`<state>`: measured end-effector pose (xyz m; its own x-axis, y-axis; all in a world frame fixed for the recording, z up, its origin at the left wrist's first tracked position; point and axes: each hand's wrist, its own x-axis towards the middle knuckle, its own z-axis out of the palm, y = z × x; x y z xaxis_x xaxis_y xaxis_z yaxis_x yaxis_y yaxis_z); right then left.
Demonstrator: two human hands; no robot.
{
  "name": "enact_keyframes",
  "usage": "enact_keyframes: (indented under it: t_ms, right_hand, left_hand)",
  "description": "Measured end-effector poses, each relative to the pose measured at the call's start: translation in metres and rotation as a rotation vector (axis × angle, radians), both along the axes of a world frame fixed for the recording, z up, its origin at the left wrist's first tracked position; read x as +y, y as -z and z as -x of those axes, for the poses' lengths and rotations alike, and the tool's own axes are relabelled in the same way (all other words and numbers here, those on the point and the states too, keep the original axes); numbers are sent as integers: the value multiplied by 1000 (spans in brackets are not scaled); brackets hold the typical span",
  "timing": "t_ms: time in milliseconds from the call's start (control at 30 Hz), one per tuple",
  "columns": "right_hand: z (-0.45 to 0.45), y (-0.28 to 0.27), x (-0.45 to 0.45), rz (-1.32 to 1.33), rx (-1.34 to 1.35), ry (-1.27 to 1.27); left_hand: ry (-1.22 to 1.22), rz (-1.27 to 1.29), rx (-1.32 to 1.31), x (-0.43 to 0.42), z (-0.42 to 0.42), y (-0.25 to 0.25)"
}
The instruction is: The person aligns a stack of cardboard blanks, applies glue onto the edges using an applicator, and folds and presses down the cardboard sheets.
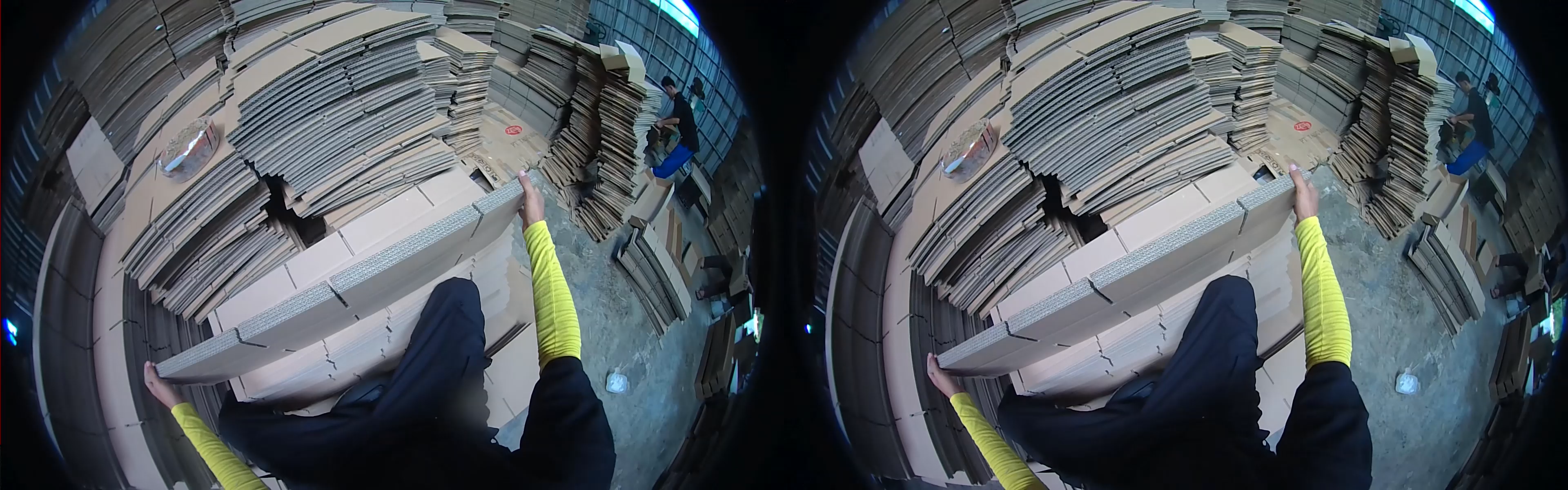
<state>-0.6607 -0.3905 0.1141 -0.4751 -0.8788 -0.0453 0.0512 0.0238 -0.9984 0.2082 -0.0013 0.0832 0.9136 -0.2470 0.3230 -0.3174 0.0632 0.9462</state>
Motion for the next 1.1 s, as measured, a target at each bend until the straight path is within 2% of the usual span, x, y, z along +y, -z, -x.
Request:
enact_keyframes:
  t_ms: [67, 267, 300, 367, 400, 500, 567, 600, 667, 733, 800, 867, 900, 933, 967, 1033, 1100]
  right_hand:
    - [7, 9, -20, 64, 47, 10]
    - [2, -22, -41, 119, 64, 84]
    - [3, -17, -48, 112, 70, 69]
    - [30, 16, -81, 120, 173, 56]
    - [46, 50, -102, 120, 174, 2]
    - [53, 40, -107, 46, 282, -109]
    - [12, 27, -88, 185, 976, 471]
    - [-25, -6, -57, 377, 989, 496]
    - [-94, -57, -7, 646, 719, 35]
    - [-164, -80, 41, 568, 729, -370]
    - [-225, -105, 93, 707, 1304, -670]
    - [-273, -118, 129, 859, 1447, -773]
    - [-287, -112, 132, 898, 1430, -815]
    - [-301, -104, 131, 798, 1386, -849]
    - [-313, -93, 128, 700, 1346, -882]
    - [-316, -74, 111, 741, 1420, -762]
    - [-320, -79, 106, 795, 1400, -754]
  left_hand:
    - [-123, -88, -10, -3, 1, -4]
    - [-182, 52, 117, -24, 58, -44]
    - [-205, 71, 150, -17, 62, -42]
    - [-108, -77, -9, -8, 19, -1]
    - [-128, -25, -36, -15, 30, 3]
    - [-165, 54, 69, -21, 36, 0]
    - [-174, 41, 30, -23, 36, 3]
    - [-189, 41, 22, -25, 34, 5]
    - [-214, 94, 17, -33, 44, 0]
    - [-214, 112, 17, -38, 58, -2]
    - [-232, 62, -17, -50, 88, -6]
    - [-277, -71, -125, -60, 120, -13]
    - [-267, -63, -78, -66, 139, -21]
    - [-238, -57, -34, -69, 171, -42]
    - [-197, -47, 5, -72, 166, -24]
    - [-138, -93, 38, -70, 197, -53]
    - [-4, 12, 3, -66, 171, -35]
